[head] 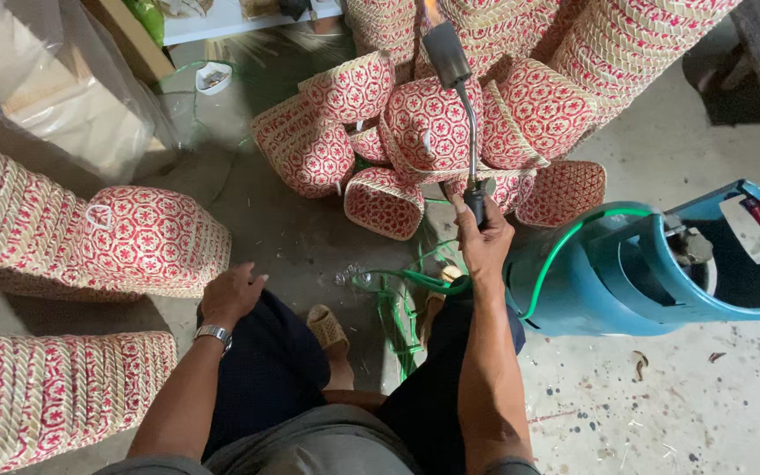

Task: The person uses a handheld blowtorch to apply flame to the surface of woven baskets. They rotate each basket to treat different sides and then place it down before picking up another one.

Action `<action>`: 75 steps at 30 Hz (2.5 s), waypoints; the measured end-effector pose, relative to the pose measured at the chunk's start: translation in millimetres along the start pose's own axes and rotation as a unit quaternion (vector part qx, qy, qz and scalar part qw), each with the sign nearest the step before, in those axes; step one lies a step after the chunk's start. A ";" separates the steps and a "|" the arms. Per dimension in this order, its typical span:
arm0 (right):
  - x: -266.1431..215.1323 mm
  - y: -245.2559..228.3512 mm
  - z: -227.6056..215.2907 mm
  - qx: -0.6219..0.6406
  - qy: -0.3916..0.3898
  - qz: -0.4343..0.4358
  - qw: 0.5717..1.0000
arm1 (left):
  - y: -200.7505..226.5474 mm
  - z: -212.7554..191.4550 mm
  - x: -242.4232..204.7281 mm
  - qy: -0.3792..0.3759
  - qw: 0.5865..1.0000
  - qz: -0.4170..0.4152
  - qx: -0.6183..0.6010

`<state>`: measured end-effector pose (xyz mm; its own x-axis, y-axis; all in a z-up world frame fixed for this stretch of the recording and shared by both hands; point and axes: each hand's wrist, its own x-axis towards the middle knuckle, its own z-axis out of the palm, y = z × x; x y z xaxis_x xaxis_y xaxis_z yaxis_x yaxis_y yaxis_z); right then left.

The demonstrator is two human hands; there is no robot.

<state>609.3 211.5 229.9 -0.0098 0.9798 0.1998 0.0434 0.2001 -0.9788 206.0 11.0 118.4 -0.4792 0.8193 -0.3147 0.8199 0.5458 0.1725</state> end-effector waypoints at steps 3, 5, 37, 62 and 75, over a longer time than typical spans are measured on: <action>-0.2 -3.1 0.7 -0.007 0.001 -0.004 1.000 | 0.1 -1.2 0.0 0.013 1.000 0.016 -0.008; -0.3 -3.4 1.3 -0.003 0.002 0.001 1.000 | 1.8 -2.3 0.6 0.012 1.000 0.020 -0.008; 4.6 16.4 -1.9 -0.120 0.029 0.065 0.990 | 217.5 -32.3 371.1 0.121 0.983 0.140 -0.012; 1.3 4.8 8.7 -0.121 0.018 0.143 0.982 | 239.9 -5.3 259.7 -0.022 0.558 0.128 -0.819; 2.6 18.0 -19.6 -0.052 -0.022 0.135 0.989 | 214.2 -106.6 230.6 0.080 0.402 0.118 -0.904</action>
<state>629.6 217.7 213.7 -0.0277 0.9969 -0.0733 0.1524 -0.0683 -0.9860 237.7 335.5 182.3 -0.5877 0.8075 -0.0510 -0.6512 -0.4346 0.6222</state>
